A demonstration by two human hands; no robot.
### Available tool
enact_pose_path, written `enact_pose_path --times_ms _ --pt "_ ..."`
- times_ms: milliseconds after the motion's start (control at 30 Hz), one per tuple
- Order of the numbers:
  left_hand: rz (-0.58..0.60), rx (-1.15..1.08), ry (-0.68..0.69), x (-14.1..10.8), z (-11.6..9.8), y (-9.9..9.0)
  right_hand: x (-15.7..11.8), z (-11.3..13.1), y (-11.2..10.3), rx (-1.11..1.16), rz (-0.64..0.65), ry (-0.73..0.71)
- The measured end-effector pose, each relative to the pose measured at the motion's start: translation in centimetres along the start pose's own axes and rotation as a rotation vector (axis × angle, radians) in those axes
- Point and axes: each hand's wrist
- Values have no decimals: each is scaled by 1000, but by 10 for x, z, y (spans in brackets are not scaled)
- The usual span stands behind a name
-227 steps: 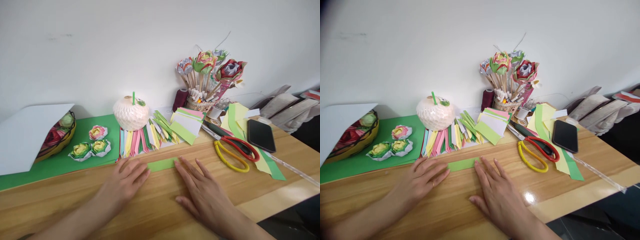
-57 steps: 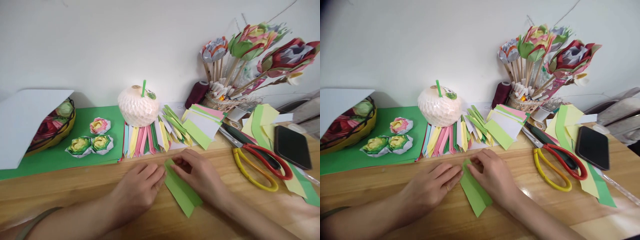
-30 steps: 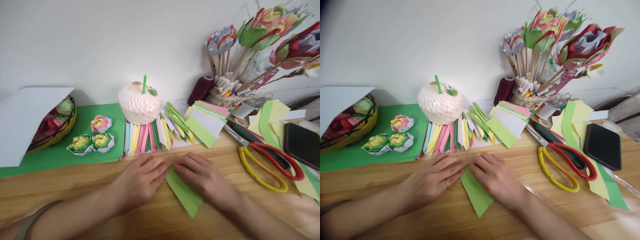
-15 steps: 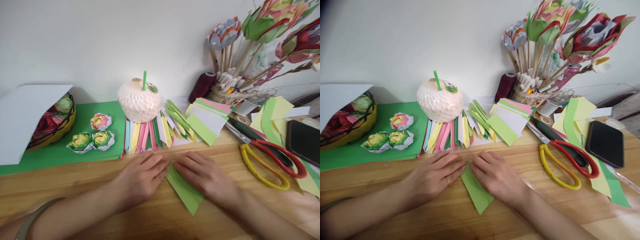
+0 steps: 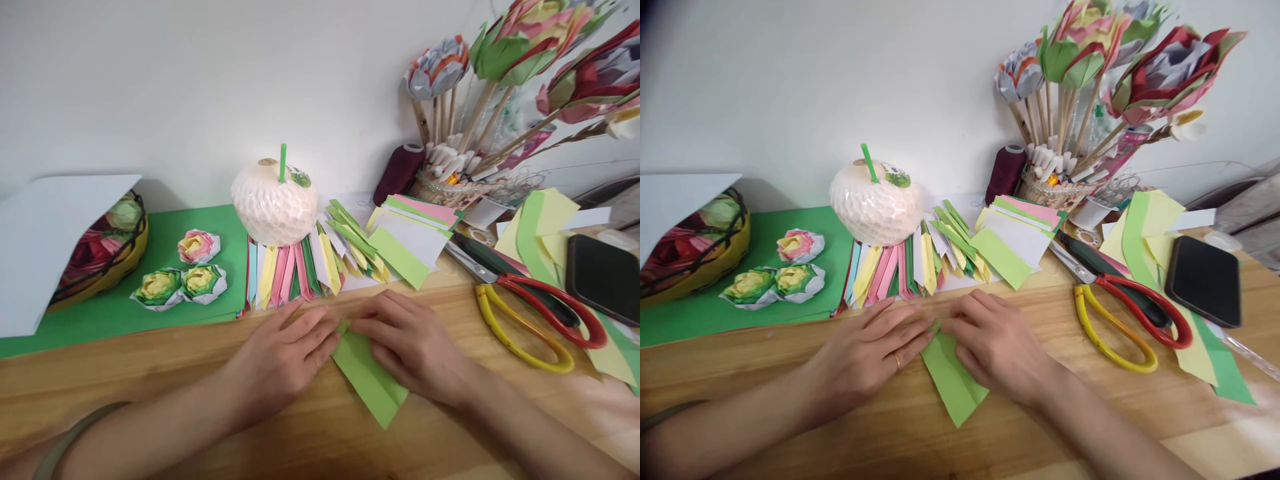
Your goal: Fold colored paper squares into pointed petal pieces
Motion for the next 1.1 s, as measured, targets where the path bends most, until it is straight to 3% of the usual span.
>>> enact_pose_path --times_ms 200,400,667,833,933,1000,1100 --pt "-13 -3 -9 0 0 2 1 -2 -1 104 -83 78" --pt "-15 -18 -16 1 -1 1 4 -5 -2 47 94 26" --pt "-6 -16 -17 -1 -1 2 -3 -12 -15 -71 160 -148" --pt "0 -20 -15 -3 2 3 -8 -16 -26 206 96 46" --pt "13 -22 -13 -3 3 4 -7 -13 -32 445 203 169" --pt "51 -3 -21 -3 4 3 -6 -9 -33 549 275 177" --pt "58 47 -53 -1 3 1 -3 -3 -28 554 281 134"
Point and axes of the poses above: each hand's wrist, its own x-axis towards the middle knuckle, its own y-axis out of the palm, z = x × y, and after that the axes turned 9 degrees about -y, right-handed
